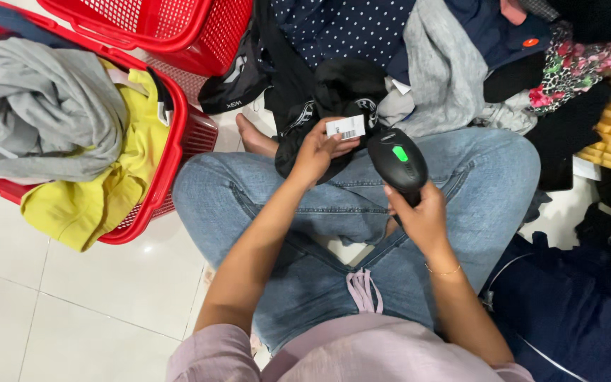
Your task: The person scans barcode tags on clothing items using a handheld barcode scanner while sitting on the floor next to red baskets and piles of garments.
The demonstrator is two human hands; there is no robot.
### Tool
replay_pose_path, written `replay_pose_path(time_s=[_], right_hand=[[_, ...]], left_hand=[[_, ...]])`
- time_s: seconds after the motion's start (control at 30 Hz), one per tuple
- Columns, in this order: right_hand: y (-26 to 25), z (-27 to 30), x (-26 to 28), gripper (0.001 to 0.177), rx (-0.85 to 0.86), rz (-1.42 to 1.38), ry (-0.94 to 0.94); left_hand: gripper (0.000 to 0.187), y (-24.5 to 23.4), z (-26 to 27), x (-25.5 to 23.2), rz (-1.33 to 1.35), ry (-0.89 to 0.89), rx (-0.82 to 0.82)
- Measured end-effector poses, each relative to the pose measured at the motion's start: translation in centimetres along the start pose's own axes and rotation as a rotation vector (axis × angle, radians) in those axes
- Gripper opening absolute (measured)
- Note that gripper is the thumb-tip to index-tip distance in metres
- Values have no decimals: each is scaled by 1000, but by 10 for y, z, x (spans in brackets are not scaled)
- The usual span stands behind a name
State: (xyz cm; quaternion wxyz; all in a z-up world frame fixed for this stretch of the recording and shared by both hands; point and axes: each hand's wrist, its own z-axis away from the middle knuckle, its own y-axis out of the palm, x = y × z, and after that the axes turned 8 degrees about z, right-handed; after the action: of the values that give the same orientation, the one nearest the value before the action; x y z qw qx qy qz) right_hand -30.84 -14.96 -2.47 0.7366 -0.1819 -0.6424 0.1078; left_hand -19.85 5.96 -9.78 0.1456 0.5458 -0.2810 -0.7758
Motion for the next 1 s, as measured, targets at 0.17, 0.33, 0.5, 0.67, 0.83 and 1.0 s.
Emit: replay_pose_path(time_s=[0.17, 0.33, 0.5, 0.67, 0.83, 1.0], right_hand=[[16, -1, 36, 11, 16, 30, -49], [26, -1, 47, 11, -4, 40, -72], [24, 2, 41, 7, 18, 16, -44], [22, 3, 48, 9, 19, 38, -13], [19, 5, 38, 8, 22, 25, 25], [12, 8, 39, 7, 59, 54, 41]], left_hand=[[39, 4, 1, 10, 120, -7, -55], [43, 8, 3, 8, 234, -28, -61], [45, 10, 2, 7, 333, -31, -65], [45, 10, 1, 6, 349, -16, -56], [45, 12, 4, 2, 382, -9, -36], [50, 13, 7, -1, 365, -16, 3]])
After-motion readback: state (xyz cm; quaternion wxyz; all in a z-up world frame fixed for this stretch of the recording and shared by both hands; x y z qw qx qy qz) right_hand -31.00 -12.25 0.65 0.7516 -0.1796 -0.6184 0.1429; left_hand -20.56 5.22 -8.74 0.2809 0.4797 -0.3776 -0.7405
